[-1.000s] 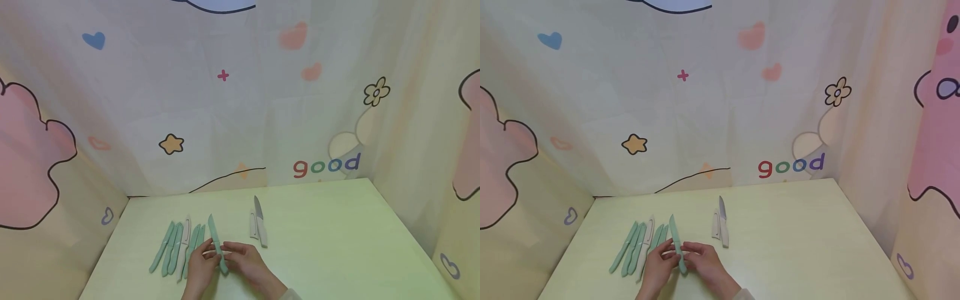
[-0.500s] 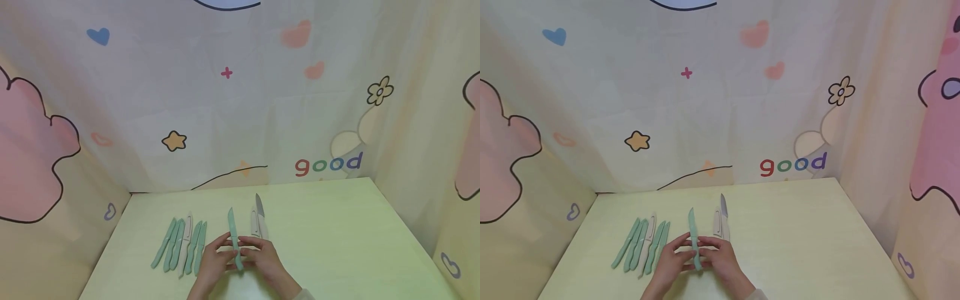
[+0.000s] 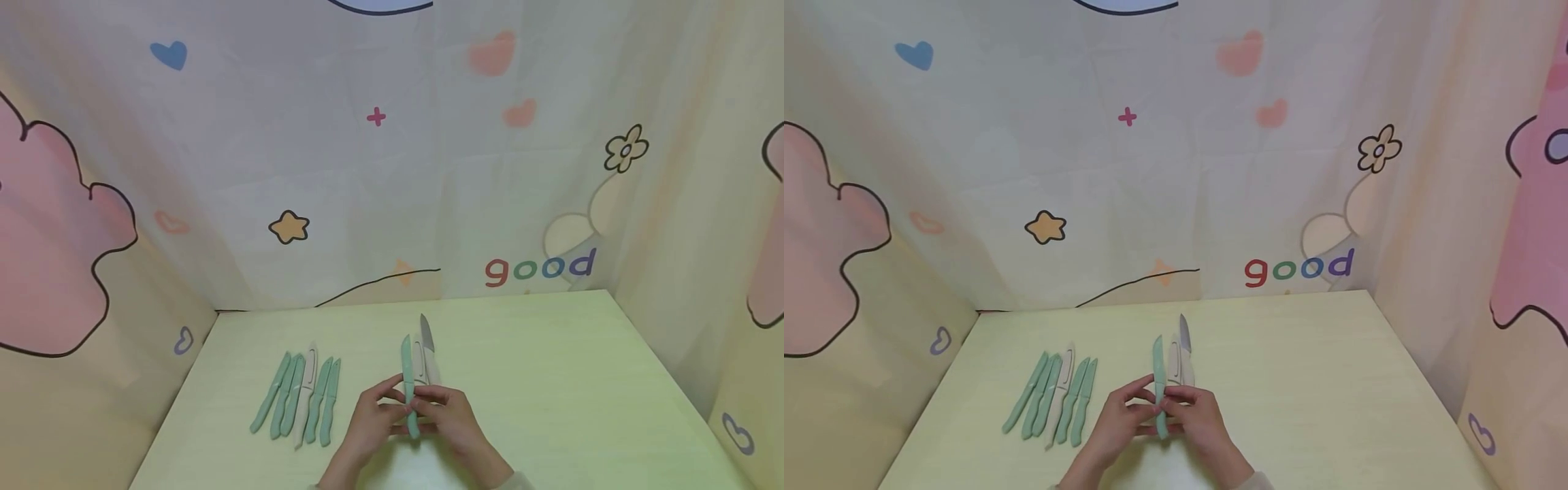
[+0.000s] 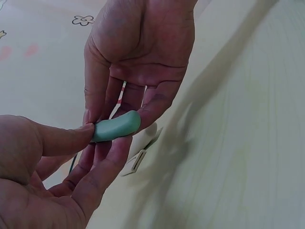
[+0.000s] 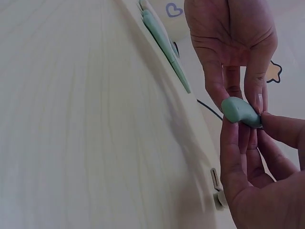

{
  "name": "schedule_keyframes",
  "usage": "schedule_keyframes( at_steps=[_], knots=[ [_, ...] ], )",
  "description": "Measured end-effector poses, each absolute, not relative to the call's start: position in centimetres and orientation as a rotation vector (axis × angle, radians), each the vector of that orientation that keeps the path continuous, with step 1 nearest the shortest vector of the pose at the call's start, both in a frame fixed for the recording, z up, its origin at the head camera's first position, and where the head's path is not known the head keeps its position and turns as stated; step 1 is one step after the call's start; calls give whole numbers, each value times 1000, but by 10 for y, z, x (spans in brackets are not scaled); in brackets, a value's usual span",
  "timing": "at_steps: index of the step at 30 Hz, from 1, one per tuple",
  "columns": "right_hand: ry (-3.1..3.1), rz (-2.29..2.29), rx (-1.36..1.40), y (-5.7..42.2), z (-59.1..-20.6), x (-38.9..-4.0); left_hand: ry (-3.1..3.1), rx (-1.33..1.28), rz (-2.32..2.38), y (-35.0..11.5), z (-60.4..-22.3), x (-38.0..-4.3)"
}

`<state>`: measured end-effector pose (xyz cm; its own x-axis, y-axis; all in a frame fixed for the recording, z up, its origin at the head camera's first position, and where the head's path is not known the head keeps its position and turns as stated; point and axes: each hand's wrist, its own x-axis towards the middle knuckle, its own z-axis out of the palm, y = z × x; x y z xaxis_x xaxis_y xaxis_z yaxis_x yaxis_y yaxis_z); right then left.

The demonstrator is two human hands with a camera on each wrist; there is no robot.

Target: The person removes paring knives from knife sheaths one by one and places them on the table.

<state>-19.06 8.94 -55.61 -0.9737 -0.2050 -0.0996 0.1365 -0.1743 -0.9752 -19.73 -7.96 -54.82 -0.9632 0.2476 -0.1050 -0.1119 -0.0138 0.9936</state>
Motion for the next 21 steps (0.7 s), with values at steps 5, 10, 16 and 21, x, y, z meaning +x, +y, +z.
schedule_keyframes(
  at_steps=[5,10,16,21],
  knots=[
    [1883,-2235,-36,97,-555,-190,2001,163,2072,-72,-547,-198],
    [1892,-2214,-24,104,-555,-189,2009,163,2056,-66,-547,-197],
    [1888,-2210,-27,110,-555,-187,2015,165,2031,-61,-549,-198],
    [1894,-2195,-14,114,-551,-186,2020,167,2026,-56,-548,-197]
  ],
)
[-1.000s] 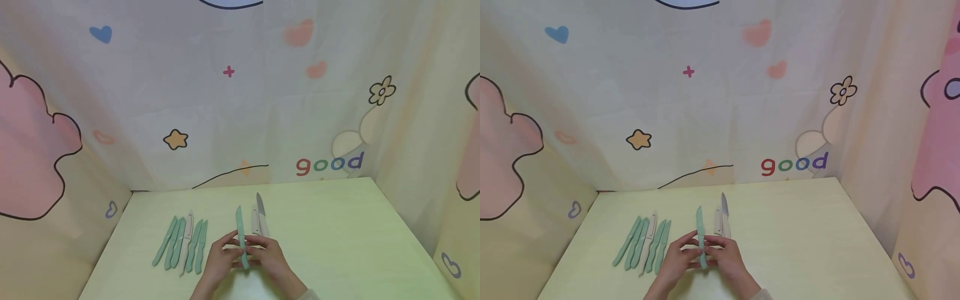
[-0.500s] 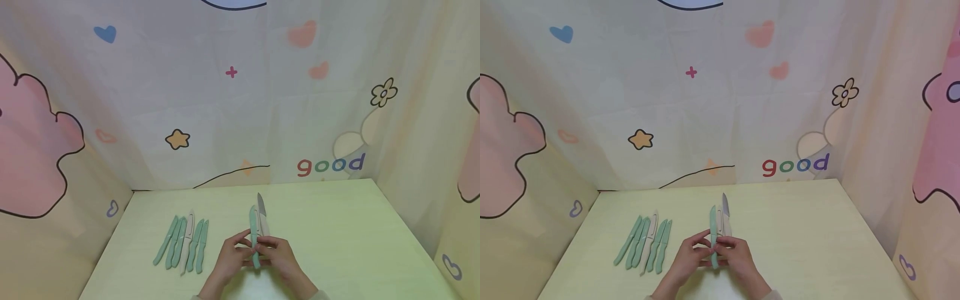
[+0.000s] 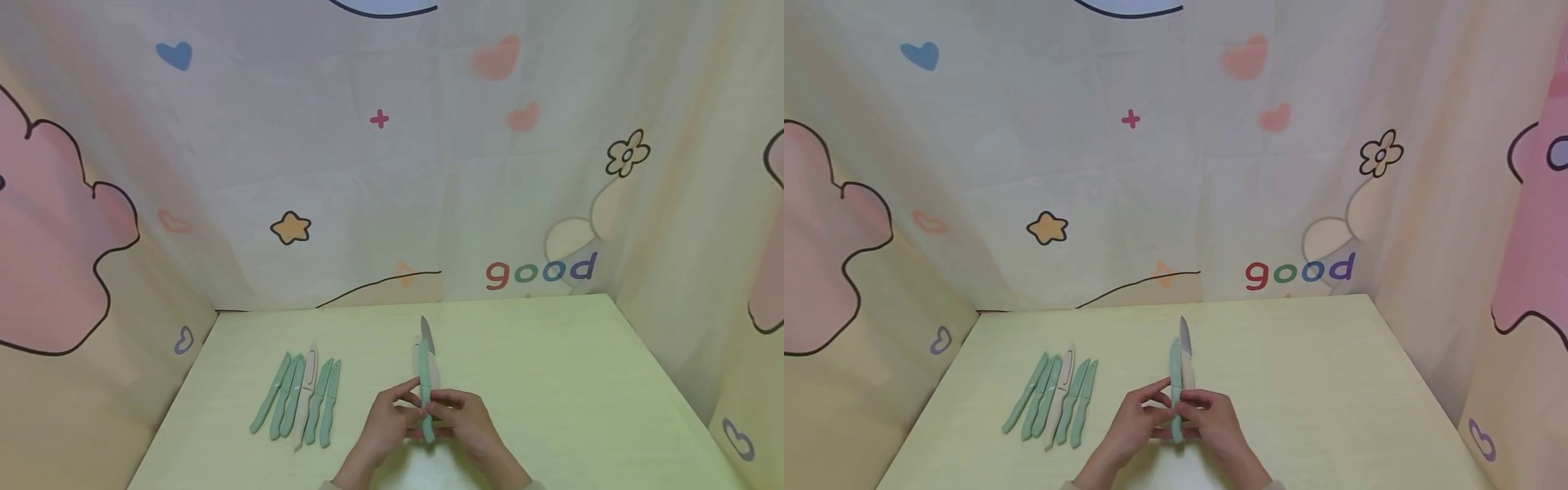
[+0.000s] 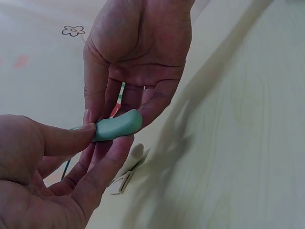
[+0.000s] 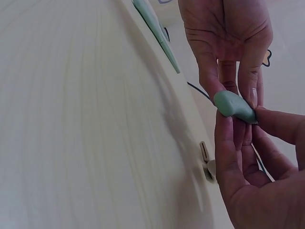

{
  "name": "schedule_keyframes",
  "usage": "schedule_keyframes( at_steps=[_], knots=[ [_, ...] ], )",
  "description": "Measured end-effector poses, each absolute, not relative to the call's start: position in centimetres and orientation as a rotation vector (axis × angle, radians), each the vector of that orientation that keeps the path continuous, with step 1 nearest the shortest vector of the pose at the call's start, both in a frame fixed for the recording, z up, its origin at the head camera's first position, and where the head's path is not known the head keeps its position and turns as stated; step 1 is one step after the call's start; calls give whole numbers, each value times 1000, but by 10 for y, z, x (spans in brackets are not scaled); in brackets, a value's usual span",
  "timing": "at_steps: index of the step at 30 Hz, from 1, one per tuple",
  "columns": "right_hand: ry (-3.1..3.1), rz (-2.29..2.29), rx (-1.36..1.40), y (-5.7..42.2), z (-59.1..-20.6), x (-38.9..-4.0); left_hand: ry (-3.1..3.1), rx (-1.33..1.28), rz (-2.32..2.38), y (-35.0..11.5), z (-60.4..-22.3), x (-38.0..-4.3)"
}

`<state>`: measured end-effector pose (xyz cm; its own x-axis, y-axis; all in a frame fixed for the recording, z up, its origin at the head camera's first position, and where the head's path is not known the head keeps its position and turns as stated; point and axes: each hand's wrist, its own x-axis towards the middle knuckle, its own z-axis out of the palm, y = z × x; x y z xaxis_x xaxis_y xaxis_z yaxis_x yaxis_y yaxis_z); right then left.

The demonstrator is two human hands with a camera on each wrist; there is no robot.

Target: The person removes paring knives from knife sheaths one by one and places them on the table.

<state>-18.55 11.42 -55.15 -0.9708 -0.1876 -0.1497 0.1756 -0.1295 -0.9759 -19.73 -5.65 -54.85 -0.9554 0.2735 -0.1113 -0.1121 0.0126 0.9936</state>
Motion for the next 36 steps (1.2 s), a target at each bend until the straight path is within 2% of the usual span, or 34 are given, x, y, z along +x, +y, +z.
schedule_keyframes(
  at_steps=[20,36],
  knots=[
    [1902,-2171,-22,124,-556,-186,1960,177,2020,-51,-549,-199],
    [1956,-2100,53,120,-553,-176,2120,194,2064,-52,-539,-224]
  ],
)
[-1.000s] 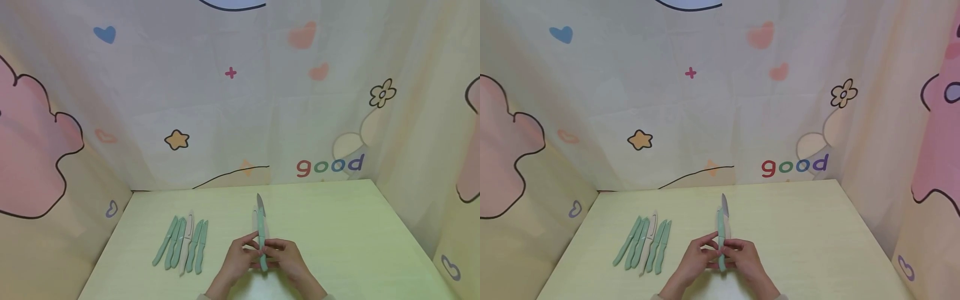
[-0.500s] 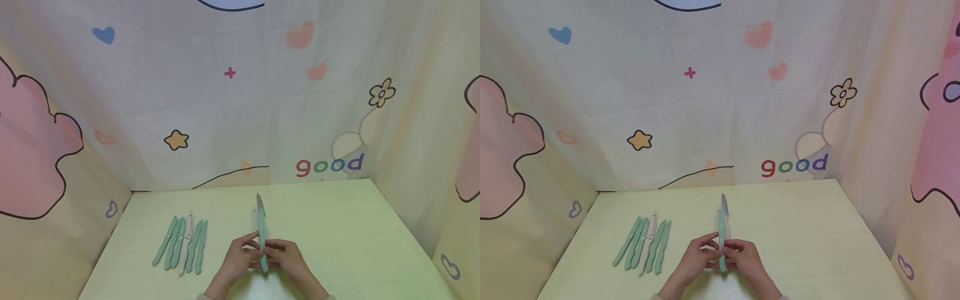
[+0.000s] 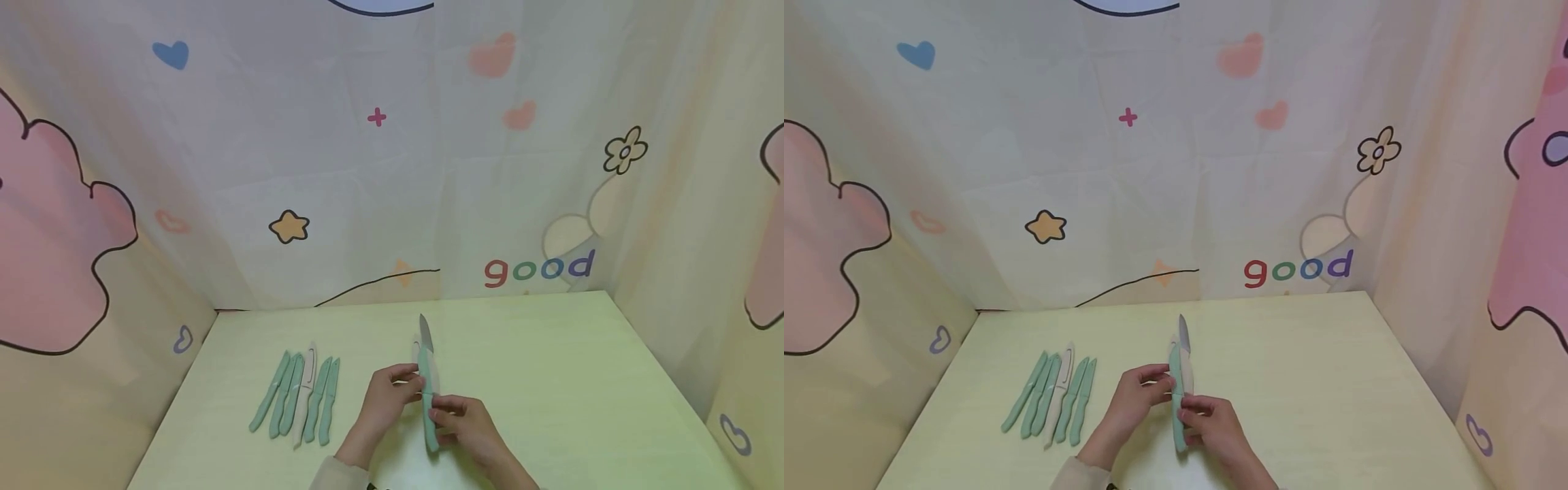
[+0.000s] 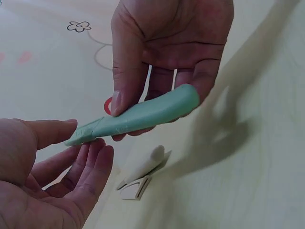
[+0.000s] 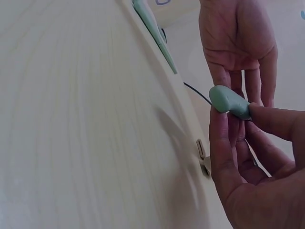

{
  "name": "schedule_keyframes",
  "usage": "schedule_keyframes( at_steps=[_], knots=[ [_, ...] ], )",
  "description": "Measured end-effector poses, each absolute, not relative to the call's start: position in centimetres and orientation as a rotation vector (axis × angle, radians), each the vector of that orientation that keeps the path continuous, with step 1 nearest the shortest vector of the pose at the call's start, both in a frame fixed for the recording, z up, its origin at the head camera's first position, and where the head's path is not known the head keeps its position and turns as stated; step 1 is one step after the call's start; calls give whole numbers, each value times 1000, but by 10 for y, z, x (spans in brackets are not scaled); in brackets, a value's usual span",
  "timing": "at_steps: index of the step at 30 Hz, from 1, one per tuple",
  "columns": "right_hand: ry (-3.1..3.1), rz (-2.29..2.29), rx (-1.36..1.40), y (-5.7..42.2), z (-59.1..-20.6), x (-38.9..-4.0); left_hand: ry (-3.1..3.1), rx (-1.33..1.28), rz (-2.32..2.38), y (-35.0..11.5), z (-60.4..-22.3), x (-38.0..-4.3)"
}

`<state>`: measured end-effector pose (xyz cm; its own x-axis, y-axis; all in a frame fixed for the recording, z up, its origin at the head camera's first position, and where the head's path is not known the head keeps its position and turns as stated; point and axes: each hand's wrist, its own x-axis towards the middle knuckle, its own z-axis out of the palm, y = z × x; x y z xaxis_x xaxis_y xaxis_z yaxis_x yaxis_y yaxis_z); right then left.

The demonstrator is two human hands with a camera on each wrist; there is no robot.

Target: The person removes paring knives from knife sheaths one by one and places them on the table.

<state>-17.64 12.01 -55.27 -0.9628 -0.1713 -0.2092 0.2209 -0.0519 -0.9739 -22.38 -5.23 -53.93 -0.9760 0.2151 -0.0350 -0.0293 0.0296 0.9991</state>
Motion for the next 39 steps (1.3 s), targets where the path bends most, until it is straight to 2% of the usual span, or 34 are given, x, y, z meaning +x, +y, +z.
schedule_keyframes(
  at_steps=[7,16,25,39],
  knots=[
    [1961,-2087,45,120,-551,-174,2145,176,2052,-47,-527,-229],
    [1945,-2099,12,119,-555,-172,2173,185,2023,-46,-493,-216],
    [1953,-2072,-9,118,-553,-173,2160,187,2037,-50,-527,-236],
    [1931,-2076,-29,118,-553,-171,2121,170,2066,-52,-527,-237]
  ],
)
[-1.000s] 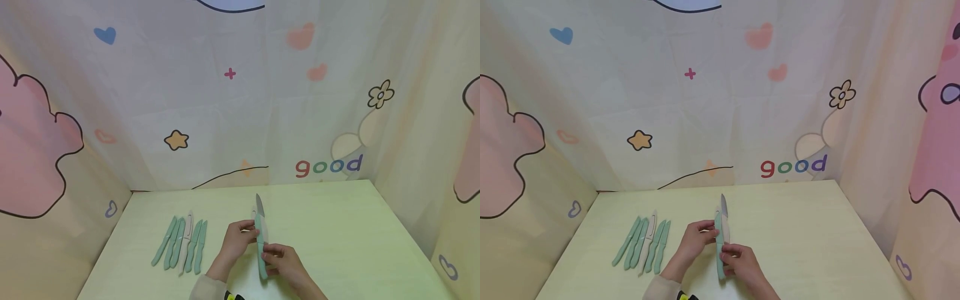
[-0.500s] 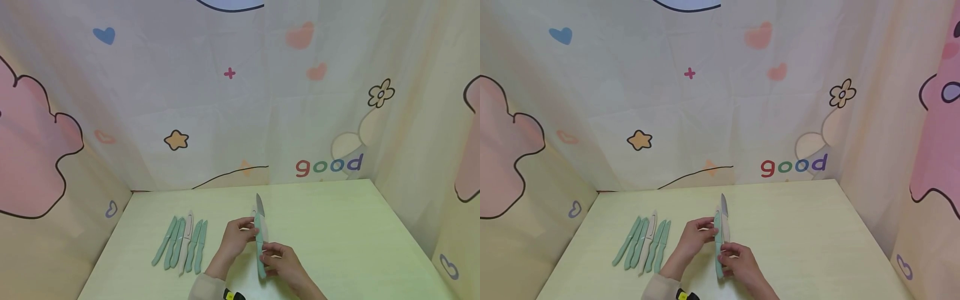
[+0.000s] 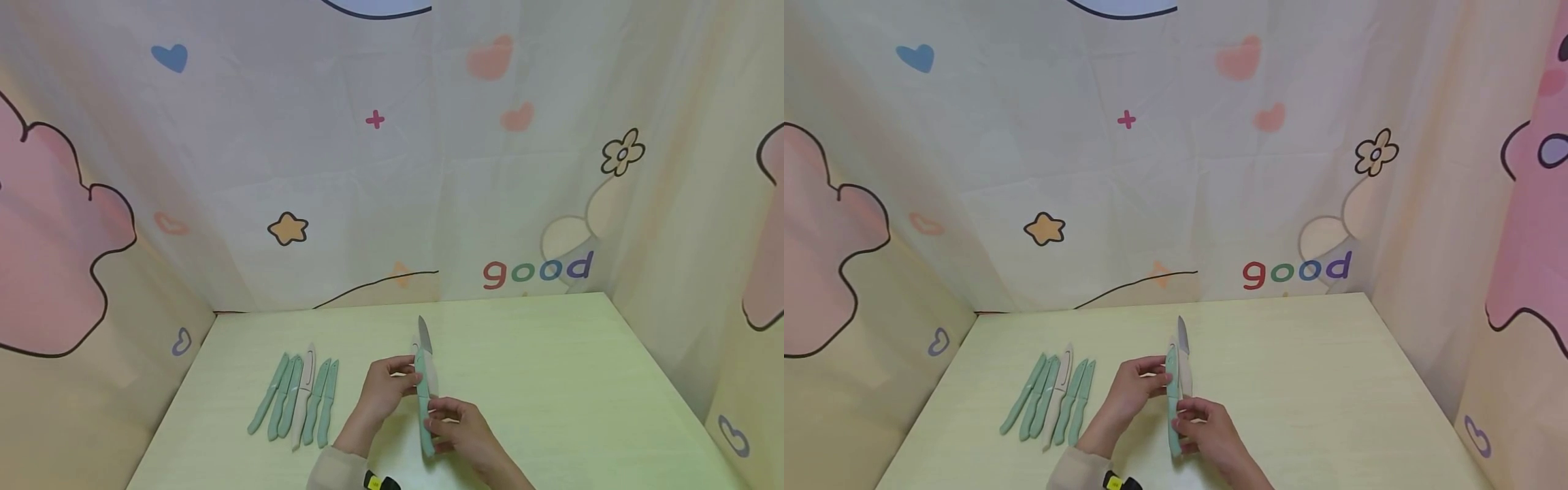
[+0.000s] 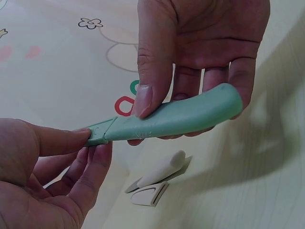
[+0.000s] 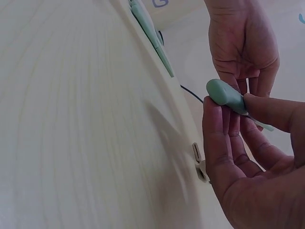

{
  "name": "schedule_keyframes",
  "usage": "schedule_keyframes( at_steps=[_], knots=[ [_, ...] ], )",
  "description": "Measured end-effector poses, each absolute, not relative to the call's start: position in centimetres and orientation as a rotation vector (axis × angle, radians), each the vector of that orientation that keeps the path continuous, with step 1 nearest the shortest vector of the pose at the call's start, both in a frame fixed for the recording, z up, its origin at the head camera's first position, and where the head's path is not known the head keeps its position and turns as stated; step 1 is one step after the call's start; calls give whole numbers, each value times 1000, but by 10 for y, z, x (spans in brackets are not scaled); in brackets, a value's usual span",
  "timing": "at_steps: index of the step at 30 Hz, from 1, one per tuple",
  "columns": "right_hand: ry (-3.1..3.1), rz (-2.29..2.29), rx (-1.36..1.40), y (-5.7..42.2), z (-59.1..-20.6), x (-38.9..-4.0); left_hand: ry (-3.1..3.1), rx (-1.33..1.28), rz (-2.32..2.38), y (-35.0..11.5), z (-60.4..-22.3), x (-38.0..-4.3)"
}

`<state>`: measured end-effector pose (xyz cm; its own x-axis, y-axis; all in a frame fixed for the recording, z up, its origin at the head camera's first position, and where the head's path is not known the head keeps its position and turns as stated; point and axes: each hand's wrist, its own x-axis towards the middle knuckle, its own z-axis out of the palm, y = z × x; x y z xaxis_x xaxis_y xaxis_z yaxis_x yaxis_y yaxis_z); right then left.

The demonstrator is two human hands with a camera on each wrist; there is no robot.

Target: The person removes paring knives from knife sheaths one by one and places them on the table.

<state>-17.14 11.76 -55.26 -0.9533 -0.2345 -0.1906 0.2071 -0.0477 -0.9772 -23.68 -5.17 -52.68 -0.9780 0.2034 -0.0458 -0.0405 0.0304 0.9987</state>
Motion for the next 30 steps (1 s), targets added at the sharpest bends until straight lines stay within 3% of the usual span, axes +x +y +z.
schedule_keyframes(
  at_steps=[30],
  knots=[
    [1901,-2048,-42,120,-555,-167,2129,117,2083,-49,-529,-244]
  ],
)
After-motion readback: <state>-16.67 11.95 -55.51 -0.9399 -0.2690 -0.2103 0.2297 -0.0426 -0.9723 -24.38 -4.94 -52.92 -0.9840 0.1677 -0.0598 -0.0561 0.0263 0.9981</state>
